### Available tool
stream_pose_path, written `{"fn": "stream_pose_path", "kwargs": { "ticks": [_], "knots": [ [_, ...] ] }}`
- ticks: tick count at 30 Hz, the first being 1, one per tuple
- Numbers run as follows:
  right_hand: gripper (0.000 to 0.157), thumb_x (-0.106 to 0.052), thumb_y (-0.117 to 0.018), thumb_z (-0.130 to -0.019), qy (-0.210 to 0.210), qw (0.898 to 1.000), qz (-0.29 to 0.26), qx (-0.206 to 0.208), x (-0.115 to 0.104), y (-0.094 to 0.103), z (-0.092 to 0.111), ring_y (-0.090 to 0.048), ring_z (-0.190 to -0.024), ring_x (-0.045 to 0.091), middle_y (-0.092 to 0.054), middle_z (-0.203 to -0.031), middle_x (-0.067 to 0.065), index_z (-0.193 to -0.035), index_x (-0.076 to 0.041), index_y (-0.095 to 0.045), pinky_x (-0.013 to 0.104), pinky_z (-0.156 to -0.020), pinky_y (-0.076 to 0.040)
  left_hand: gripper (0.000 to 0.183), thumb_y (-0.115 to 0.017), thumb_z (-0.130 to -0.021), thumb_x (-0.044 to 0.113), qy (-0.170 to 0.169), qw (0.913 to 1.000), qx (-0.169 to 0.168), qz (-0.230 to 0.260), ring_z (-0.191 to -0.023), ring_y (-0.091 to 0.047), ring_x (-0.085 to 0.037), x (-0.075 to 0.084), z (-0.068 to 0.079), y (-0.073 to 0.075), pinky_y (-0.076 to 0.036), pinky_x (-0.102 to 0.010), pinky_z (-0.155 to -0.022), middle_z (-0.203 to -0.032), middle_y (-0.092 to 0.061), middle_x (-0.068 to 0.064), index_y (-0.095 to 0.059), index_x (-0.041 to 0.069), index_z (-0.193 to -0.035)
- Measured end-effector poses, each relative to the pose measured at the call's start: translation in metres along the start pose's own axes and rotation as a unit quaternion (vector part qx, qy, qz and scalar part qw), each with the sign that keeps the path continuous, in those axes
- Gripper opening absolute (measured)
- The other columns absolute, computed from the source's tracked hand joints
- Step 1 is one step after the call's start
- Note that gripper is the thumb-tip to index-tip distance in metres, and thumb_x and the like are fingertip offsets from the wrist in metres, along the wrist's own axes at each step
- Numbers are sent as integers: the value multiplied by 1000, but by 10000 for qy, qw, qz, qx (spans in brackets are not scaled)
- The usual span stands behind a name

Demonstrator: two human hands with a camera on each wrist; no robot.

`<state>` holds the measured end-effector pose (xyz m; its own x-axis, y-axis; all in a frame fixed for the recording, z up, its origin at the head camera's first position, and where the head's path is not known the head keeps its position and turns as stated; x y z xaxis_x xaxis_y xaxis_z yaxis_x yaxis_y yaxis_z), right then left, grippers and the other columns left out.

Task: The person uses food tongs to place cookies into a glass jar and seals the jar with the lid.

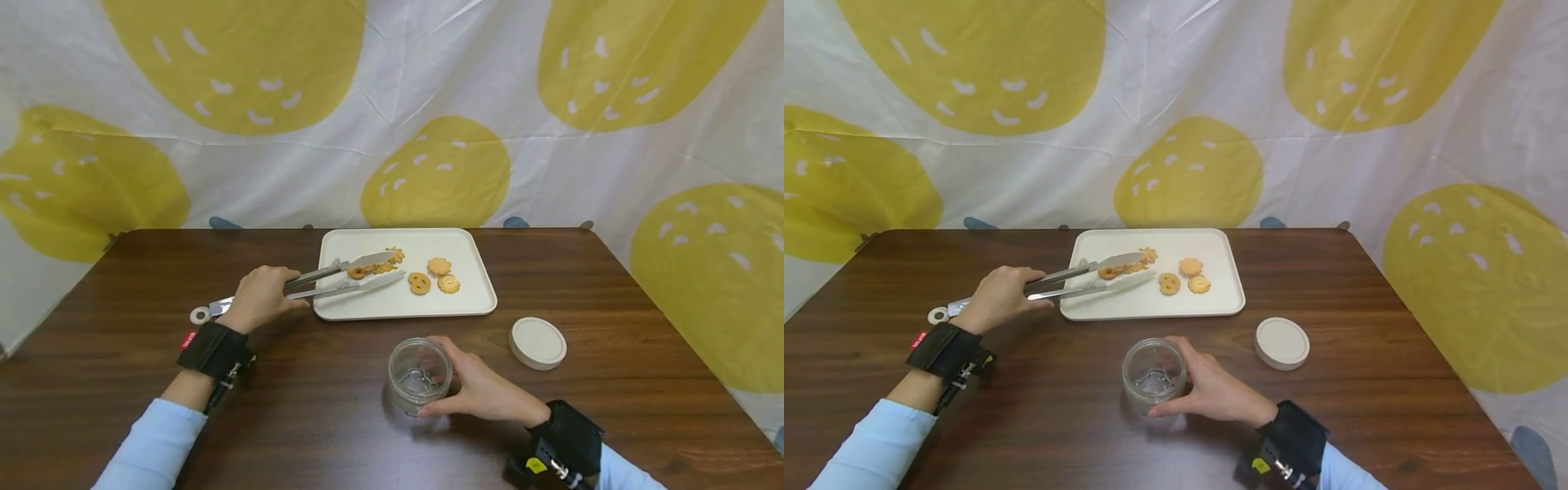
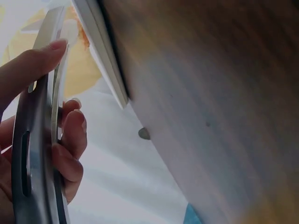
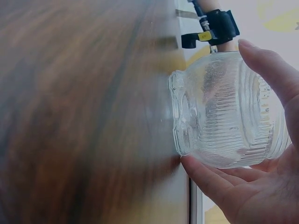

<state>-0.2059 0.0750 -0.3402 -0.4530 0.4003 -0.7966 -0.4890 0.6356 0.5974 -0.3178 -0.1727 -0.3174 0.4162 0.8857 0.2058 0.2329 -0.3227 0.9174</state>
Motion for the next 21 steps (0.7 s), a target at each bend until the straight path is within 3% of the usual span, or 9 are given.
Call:
{"fn": "stream_pose_path", "kwargs": {
  "ticks": [7, 21],
  "knots": [
    [78, -33, -76, -68, 117, 9999, 27, -16, 16, -3, -1, -50, -109, 20, -53, -120, 3, -130, -18, -31, 38, -87, -41, 46, -79, -64, 25, -56, 10000, -33, 44, -67, -58, -25, 1, 2, -2, -44, -40, -56, -82, -66, -13, -66, -2, -98],
    [79, -32, -77, -67, 96, 9999, 120, 21, 17, -2, -1, -50, -109, 20, -53, -120, 3, -130, -18, -31, 38, -88, -40, 28, -76, -69, 17, -95, 9993, 302, 202, -63, -57, -25, 3, 3, 11, -43, -40, -53, -77, -66, -12, -68, 0, -90]
  ]
}}
Point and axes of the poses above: each hand's wrist, its own z-axis away from the middle knuckle, its own y-axis out of the back of the hand, x = y × z, the point moved 9 cm from there along -z, towards the middle knuckle
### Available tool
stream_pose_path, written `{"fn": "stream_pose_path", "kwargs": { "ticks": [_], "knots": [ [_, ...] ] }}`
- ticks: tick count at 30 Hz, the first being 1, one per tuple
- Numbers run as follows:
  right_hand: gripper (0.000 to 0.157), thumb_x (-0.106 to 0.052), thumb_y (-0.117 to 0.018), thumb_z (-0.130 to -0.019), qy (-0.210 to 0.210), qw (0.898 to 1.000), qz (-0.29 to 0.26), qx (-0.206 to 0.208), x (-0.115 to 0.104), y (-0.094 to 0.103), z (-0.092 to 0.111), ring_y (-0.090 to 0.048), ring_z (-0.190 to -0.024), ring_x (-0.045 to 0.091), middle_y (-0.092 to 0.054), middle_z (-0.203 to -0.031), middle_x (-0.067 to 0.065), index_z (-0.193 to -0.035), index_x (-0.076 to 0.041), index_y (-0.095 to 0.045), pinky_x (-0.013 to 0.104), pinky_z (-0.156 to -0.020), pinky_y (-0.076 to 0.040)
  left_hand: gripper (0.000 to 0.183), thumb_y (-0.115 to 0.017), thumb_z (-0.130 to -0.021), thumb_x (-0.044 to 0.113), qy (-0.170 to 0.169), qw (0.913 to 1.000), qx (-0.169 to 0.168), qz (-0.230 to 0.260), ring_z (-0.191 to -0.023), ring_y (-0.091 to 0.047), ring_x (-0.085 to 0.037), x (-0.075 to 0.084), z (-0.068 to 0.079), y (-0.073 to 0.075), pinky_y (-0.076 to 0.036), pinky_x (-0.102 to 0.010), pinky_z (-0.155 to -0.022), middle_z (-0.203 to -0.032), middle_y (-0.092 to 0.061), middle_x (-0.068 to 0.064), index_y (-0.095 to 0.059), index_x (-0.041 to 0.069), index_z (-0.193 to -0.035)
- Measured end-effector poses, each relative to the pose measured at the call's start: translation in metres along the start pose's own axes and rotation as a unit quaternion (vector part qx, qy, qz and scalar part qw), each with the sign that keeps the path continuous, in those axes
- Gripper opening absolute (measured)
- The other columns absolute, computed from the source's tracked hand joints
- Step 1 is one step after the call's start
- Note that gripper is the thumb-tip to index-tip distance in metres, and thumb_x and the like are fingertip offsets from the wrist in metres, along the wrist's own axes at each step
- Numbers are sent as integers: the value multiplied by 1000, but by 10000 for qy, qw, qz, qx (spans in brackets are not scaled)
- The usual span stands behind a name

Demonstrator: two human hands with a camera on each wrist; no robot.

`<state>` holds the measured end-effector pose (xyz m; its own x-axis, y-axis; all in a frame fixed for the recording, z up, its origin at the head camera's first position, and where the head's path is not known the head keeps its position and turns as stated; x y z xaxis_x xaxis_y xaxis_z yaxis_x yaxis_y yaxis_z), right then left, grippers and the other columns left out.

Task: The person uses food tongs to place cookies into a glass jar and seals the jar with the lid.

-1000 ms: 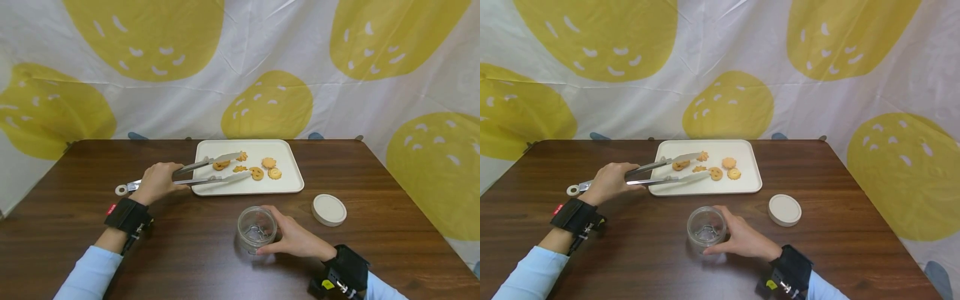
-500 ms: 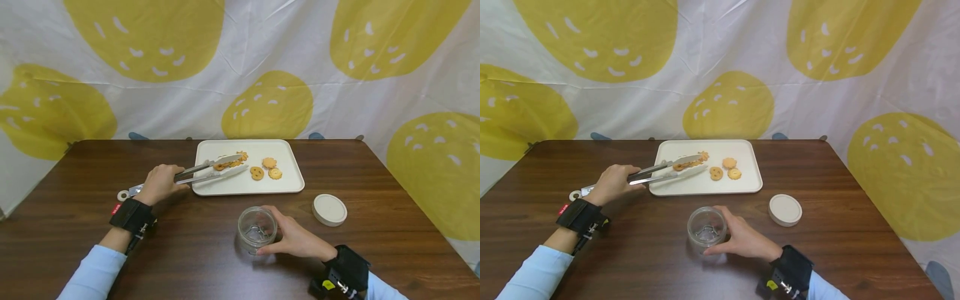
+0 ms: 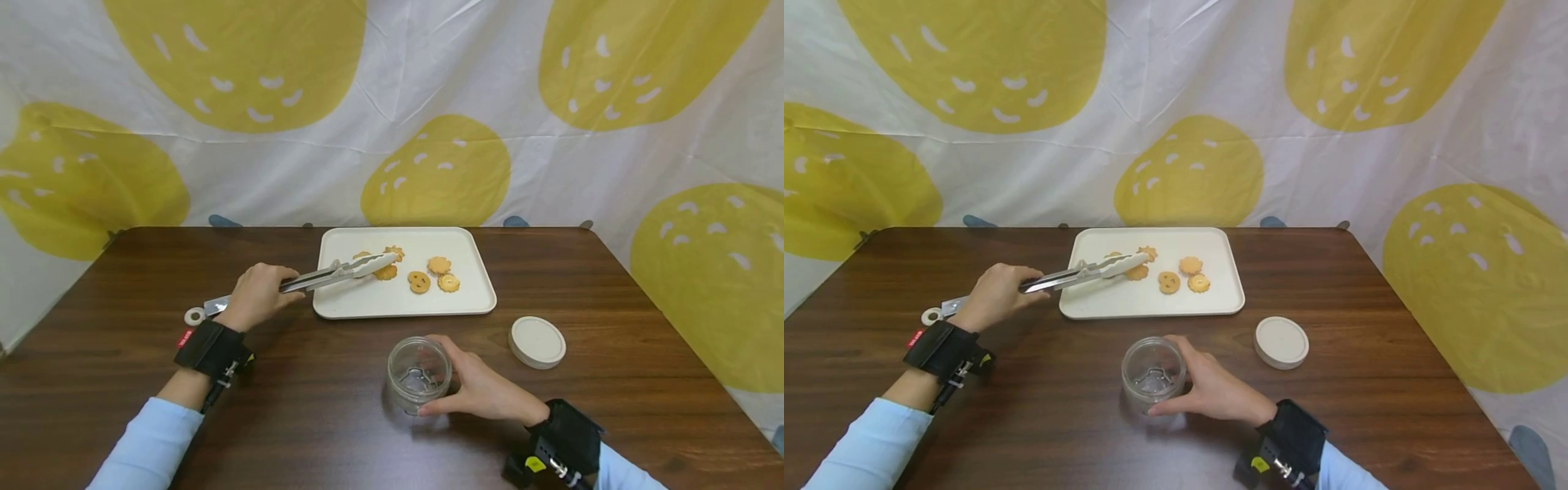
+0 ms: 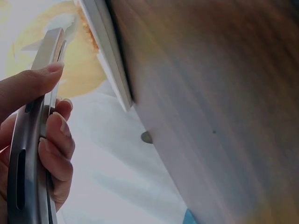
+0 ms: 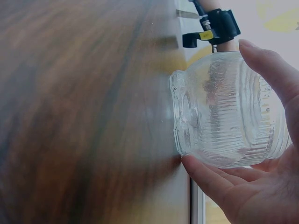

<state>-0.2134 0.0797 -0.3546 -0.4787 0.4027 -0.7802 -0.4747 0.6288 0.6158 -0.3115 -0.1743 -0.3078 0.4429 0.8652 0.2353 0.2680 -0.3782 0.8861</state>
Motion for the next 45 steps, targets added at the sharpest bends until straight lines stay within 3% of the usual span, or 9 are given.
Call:
{"fn": "stream_pose_path", "kwargs": {
  "ticks": [5, 9, 15, 21, 29, 33, 40, 45],
  "knots": [
    [77, -25, -77, -68, -26, 10000, -50, -8, -10, 1, 0, -50, -109, 23, -53, -119, 8, -129, -13, -32, 40, -87, -40, 28, -75, -70, 18, -25, 9999, 63, 146, -64, -57, -24, 2, 0, 8, -43, -40, -57, -78, -66, -13, -68, 0, -91],
    [75, -17, -77, -69, -19, 9999, -123, -19, -21, 3, 1, -50, -108, 28, -53, -118, 13, -128, -7, -32, 43, -86, -41, 29, -76, -69, 18, -97, 9991, -95, 405, -59, -53, -17, 3, -2, 9, -42, -34, -56, -75, -65, -10, -68, -1, -90],
    [76, -27, -76, -69, -29, 9999, -106, -47, -12, 1, 0, -50, -109, 23, -53, -120, 7, -129, -13, -32, 39, -86, -41, 42, -81, -61, 23, -316, 9969, -340, 634, -64, -56, -17, 7, -2, -1, -44, -34, -60, -79, -66, -11, -68, -2, -91],
    [74, -13, -77, -68, -65, 9998, -178, -73, -31, 4, 1, -50, -108, 30, -53, -118, 15, -127, -4, -33, 44, -86, -41, 52, -82, -58, 30, -214, 9953, -704, 629, -68, -55, -18, 11, -3, -17, -44, -36, -63, -82, -66, -9, -67, -1, -96],
    [77, -24, -77, -68, -27, 9999, -126, -32, -8, 0, 1, -50, -109, 23, -53, -120, 7, -129, -14, -32, 40, -87, -41, 61, -81, -60, 32, 27, 9926, -1000, 689, -81, -59, -24, 13, -4, -31, -46, -40, -73, -94, -65, -15, -63, -4, -105],
    [78, -27, -77, -68, -96, 9999, -99, -22, -1, 1, 1, -50, -109, 20, -53, -120, 5, -130, -17, -31, 38, -86, -41, 63, -81, -59, 34, 30, 9930, -974, 667, -85, -59, -25, 14, -6, -33, -45, -41, -76, -97, -65, -15, -63, -3, -107],
    [76, -16, -77, -68, -56, 9997, -236, -41, -20, 3, 2, -49, -109, 30, -52, -119, 14, -129, -6, -32, 43, -85, -42, 61, -82, -58, 34, 21, 9958, -650, 650, -82, -60, -25, 7, -4, -25, -45, -41, -72, -94, -65, -14, -64, -2, -104],
    [77, -27, -77, -68, -62, 10000, -51, -28, -8, 1, 2, -49, -109, 24, -53, -120, 8, -130, -13, -32, 39, -86, -41, 62, -83, -57, 33, 71, 9971, -418, 631, -76, -59, -25, 0, -4, -16, -45, -40, -68, -92, -66, -16, -63, -3, -104]
  ]
}}
Point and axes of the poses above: each hand's wrist, its own z-axis away from the middle knuckle, its own y-axis out of the back of the hand, x = y × z, the point moved 9 cm from there along -z, towards the middle knuckle
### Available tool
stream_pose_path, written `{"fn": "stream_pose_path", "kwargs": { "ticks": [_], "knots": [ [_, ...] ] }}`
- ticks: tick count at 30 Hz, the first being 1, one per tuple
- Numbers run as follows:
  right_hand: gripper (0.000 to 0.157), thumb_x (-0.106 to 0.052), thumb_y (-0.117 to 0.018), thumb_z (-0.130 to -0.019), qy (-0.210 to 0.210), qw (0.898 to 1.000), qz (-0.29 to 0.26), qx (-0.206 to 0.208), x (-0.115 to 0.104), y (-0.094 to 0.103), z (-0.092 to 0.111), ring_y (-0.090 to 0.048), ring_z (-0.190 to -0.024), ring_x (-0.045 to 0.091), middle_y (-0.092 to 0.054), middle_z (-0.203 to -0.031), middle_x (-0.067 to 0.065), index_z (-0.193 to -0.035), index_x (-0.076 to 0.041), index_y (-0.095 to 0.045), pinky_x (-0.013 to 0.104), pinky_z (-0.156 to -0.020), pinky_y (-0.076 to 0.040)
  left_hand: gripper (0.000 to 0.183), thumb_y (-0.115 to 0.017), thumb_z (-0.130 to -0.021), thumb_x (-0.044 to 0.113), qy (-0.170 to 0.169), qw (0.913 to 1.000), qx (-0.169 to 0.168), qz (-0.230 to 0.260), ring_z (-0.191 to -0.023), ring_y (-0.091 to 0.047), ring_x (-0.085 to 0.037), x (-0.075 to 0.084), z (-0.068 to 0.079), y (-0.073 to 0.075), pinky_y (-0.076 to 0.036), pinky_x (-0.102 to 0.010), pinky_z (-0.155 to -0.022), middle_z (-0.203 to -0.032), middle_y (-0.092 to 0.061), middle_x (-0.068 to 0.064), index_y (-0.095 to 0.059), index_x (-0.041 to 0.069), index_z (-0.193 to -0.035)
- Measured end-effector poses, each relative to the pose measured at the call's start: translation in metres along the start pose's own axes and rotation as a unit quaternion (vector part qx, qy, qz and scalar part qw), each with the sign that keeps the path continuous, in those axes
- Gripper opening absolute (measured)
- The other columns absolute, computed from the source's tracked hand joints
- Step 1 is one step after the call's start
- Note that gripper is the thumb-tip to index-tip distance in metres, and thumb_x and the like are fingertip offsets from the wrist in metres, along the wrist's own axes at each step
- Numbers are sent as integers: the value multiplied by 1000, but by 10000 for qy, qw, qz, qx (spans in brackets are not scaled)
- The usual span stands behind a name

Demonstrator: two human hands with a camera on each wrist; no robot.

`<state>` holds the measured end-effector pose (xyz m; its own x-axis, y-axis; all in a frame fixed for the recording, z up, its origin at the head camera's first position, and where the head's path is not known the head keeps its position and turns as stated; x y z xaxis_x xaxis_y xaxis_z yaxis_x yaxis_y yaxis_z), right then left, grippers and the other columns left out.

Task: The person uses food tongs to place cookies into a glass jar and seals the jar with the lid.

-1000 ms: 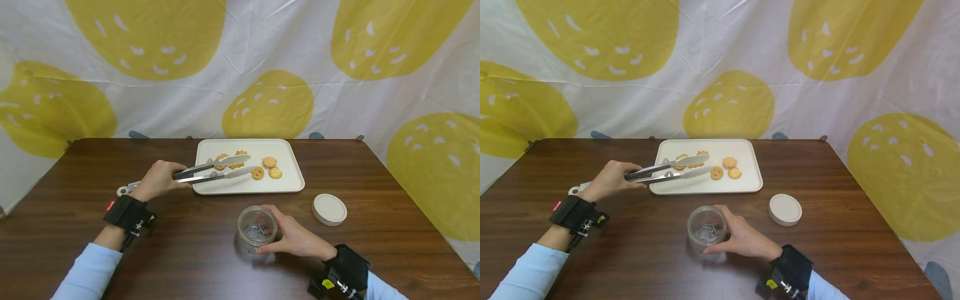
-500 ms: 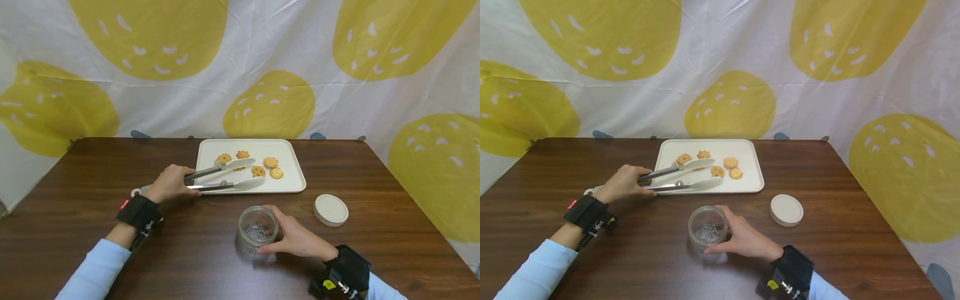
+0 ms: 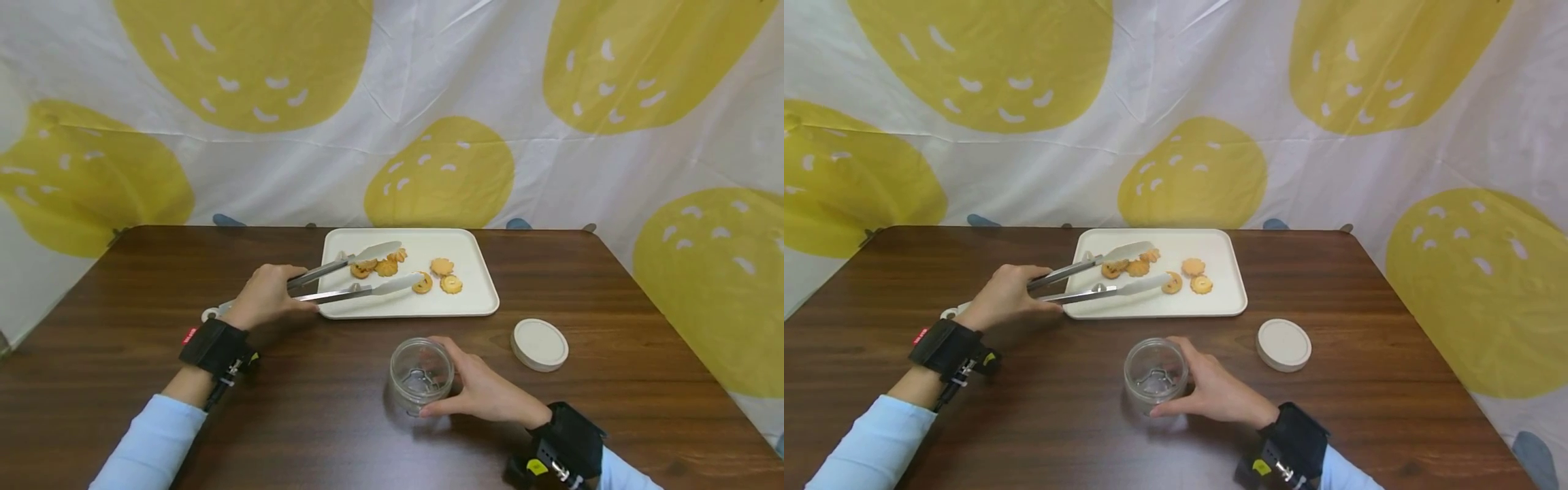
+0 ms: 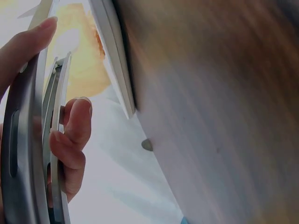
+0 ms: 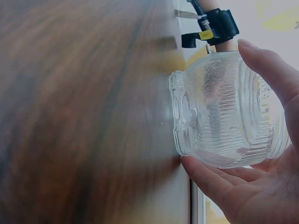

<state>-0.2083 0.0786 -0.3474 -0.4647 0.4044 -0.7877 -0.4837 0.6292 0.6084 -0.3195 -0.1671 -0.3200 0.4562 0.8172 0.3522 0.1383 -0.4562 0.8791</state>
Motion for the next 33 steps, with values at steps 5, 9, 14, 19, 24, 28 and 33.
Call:
{"fn": "stream_pose_path", "kwargs": {
  "ticks": [5, 9, 14, 19, 24, 28, 33],
  "knots": [
    [78, -37, -75, -68, -40, 10000, -18, 3, 11, -2, 0, -49, -109, 20, -53, -120, 3, -129, -18, -32, 38, -86, -41, 63, -82, -57, 34, 82, 9998, -64, -158, -78, -60, -27, -3, 2, 0, -45, -42, -69, -93, -65, -17, -63, -4, -104],
    [78, -38, -75, -67, -36, 10000, -2, -7, 12, -2, -1, -50, -109, 19, -53, -120, 3, -129, -17, -32, 37, -86, -41, 63, -82, -58, 33, 114, 9997, -187, -81, -79, -60, -26, -4, 4, -5, -45, -42, -70, -94, -65, -17, -62, -4, -105],
    [77, -38, -75, -67, -20, 10000, 33, 9, 12, -2, -1, -50, -109, 19, -53, -119, 3, -129, -17, -33, 36, -86, -42, 61, -82, -58, 33, -11, 9997, -231, 103, -79, -59, -23, 1, 2, -9, -45, -39, -70, -94, -65, -14, -63, -2, -104],
    [77, -38, -75, -67, -52, 10000, 12, 2, 12, -2, -1, -50, -109, 19, -53, -119, 3, -129, -19, -32, 36, -86, -41, 61, -82, -59, 33, -74, 9995, -320, 41, -85, -60, -27, 7, 0, -12, -45, -42, -75, -96, -65, -15, -63, -3, -105],
    [77, -38, -75, -67, -53, 10000, 14, 14, 11, -2, -1, -50, -108, 19, -54, -119, 3, -129, -19, -33, 36, -86, -41, 56, -81, -61, 30, -162, 9993, -313, -102, -83, -60, -27, 10, -2, -14, -45, -41, -74, -93, -66, -14, -64, -2, -103],
    [77, -38, -75, -67, -63, 10000, -2, 17, 11, -2, 0, -50, -108, 19, -53, -119, 3, -129, -18, -33, 36, -85, -41, 49, -80, -63, 28, -323, 9988, -358, -129, -77, -60, -24, 14, -2, -15, -46, -40, -69, -88, -67, -11, -66, -1, -100],
    [77, -37, -75, -68, -66, 10000, -42, -7, 11, -2, 0, -50, -108, 19, -53, -119, 4, -129, -18, -32, 36, -85, -42, 43, -79, -64, 25, -500, 9981, -284, -214, -74, -61, -24, 18, 0, -14, -46, -40, -67, -84, -67, -11, -67, -1, -96]
  ]
}}
Point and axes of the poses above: each hand's wrist, its own z-axis away from the middle knuckle, its own y-axis out of the back of the hand, x = y × z, the point moved 9 cm from there along -z, towards the middle knuckle
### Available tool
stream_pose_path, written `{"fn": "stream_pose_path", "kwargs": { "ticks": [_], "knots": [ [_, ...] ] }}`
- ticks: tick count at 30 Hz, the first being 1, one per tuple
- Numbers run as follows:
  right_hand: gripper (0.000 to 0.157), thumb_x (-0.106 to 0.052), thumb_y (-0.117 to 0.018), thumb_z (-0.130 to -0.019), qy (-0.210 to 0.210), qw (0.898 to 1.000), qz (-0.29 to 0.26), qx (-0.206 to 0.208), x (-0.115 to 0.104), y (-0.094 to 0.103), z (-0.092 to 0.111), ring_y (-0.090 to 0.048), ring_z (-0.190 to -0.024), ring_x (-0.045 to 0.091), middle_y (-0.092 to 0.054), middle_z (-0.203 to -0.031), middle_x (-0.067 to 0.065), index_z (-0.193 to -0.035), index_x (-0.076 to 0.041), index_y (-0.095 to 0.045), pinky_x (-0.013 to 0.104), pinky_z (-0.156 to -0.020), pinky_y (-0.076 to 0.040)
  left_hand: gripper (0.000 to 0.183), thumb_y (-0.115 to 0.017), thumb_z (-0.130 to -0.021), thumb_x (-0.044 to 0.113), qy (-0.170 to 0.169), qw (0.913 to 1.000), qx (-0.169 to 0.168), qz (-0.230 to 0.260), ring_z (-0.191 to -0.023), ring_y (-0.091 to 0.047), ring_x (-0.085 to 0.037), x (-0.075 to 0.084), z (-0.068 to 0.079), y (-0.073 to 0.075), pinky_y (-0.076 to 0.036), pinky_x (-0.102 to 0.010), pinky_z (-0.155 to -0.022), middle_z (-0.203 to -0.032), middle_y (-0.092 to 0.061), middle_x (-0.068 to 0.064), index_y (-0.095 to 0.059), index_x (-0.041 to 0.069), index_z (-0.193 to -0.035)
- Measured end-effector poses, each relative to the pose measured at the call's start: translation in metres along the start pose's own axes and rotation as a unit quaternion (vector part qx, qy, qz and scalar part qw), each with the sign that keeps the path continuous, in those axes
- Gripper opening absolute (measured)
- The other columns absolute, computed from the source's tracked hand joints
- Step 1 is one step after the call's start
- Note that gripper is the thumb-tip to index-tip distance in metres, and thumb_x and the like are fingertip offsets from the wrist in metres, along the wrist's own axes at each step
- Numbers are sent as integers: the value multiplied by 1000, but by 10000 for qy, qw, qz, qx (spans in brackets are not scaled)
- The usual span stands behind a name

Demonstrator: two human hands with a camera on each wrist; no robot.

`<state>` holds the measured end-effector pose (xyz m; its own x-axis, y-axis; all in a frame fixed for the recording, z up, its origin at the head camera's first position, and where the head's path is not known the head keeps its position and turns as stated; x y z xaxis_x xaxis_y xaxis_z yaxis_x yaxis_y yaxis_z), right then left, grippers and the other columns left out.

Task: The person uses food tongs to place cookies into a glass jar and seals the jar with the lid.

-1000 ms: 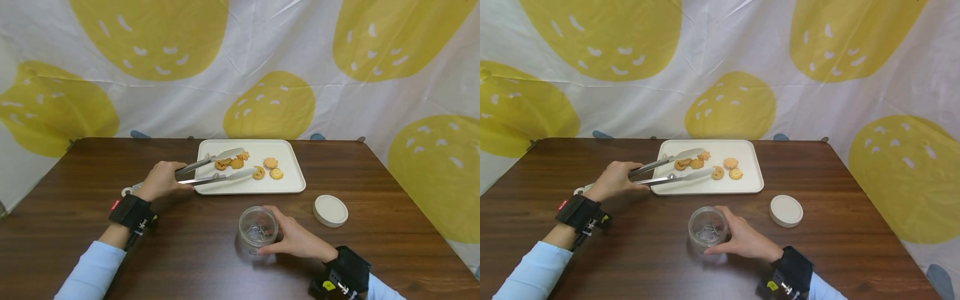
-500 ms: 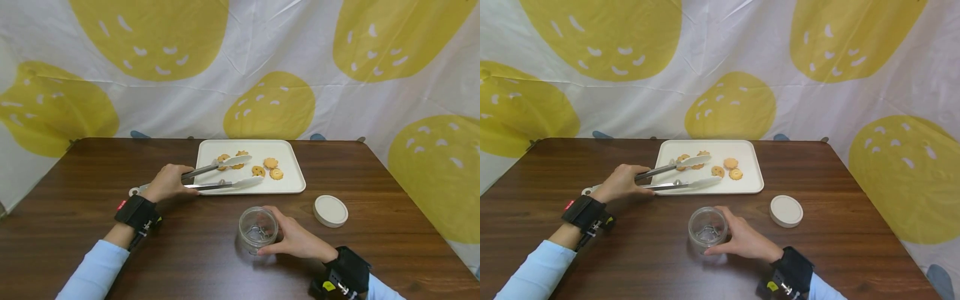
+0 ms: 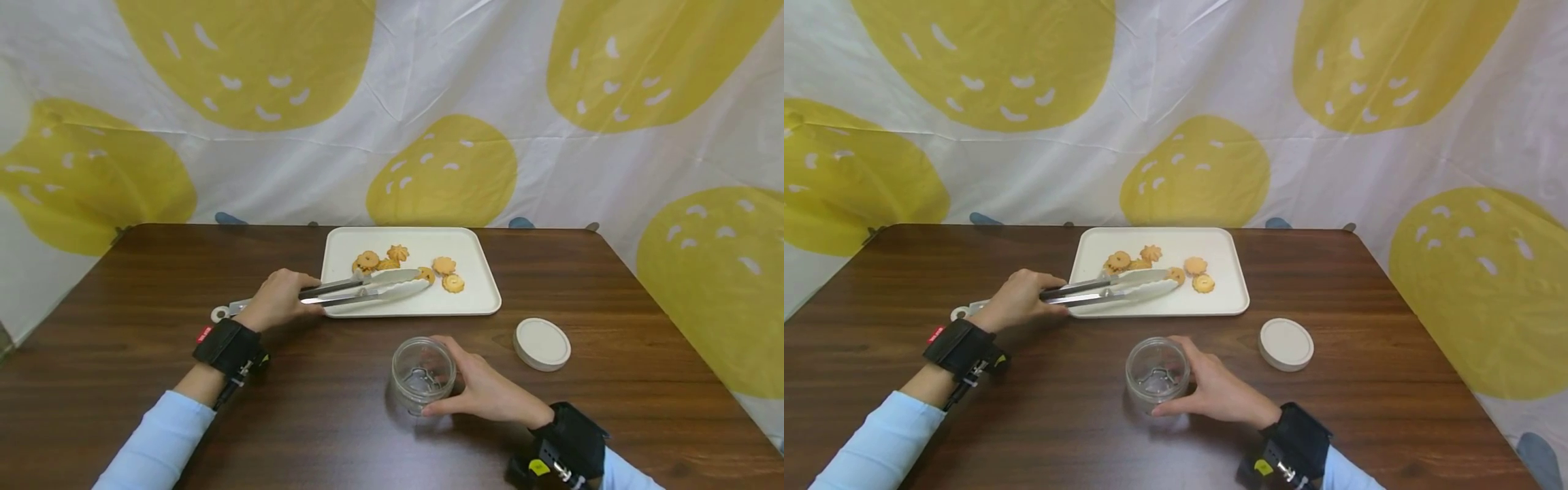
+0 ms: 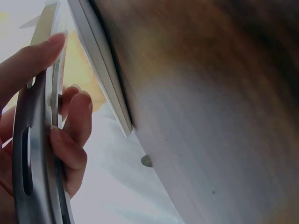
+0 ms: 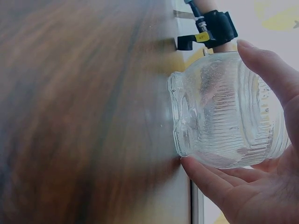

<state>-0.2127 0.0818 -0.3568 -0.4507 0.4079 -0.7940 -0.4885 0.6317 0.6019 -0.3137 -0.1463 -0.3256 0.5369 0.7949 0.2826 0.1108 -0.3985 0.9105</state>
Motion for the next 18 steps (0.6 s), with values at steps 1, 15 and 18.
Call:
{"fn": "stream_pose_path", "kwargs": {
  "ticks": [1, 15, 18],
  "knots": [
    [78, -37, -75, -67, 13, 10000, 5, 3, 0, 0, 0, -50, -109, 19, -53, -119, 3, -129, -18, -32, 36, -85, -42, 42, -78, -65, 25, -29, 10000, 29, -26, -73, -61, -24, 0, 0, 1, -46, -40, -66, -84, -67, -11, -67, -1, -96],
    [76, -15, -77, -68, 5, 9999, -141, -10, -23, 3, 1, -49, -109, 29, -53, -119, 14, -128, -7, -33, 44, -87, -40, 33, -76, -69, 18, 17, 9996, 272, 93, -71, -60, -22, -2, 4, 10, -46, -38, -64, -83, -67, -11, -68, -1, -94],
    [77, -21, -78, -68, 13, 10000, -59, 12, -15, 2, 1, -50, -109, 26, -53, -120, 11, -129, -11, -32, 42, -87, -40, 29, -75, -70, 15, 66, 9990, 378, 238, -67, -58, -20, -1, 3, 15, -45, -37, -62, -81, -67, -11, -68, -2, -93]
  ]
}}
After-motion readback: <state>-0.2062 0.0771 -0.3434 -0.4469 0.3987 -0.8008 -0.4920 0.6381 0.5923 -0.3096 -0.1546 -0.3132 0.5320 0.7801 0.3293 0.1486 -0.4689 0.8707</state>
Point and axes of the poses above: each hand's wrist, its own z-axis away from the middle knuckle, its own y-axis out of the back of the hand, x = y × z, the point moved 9 cm from there along -z, towards the middle knuckle
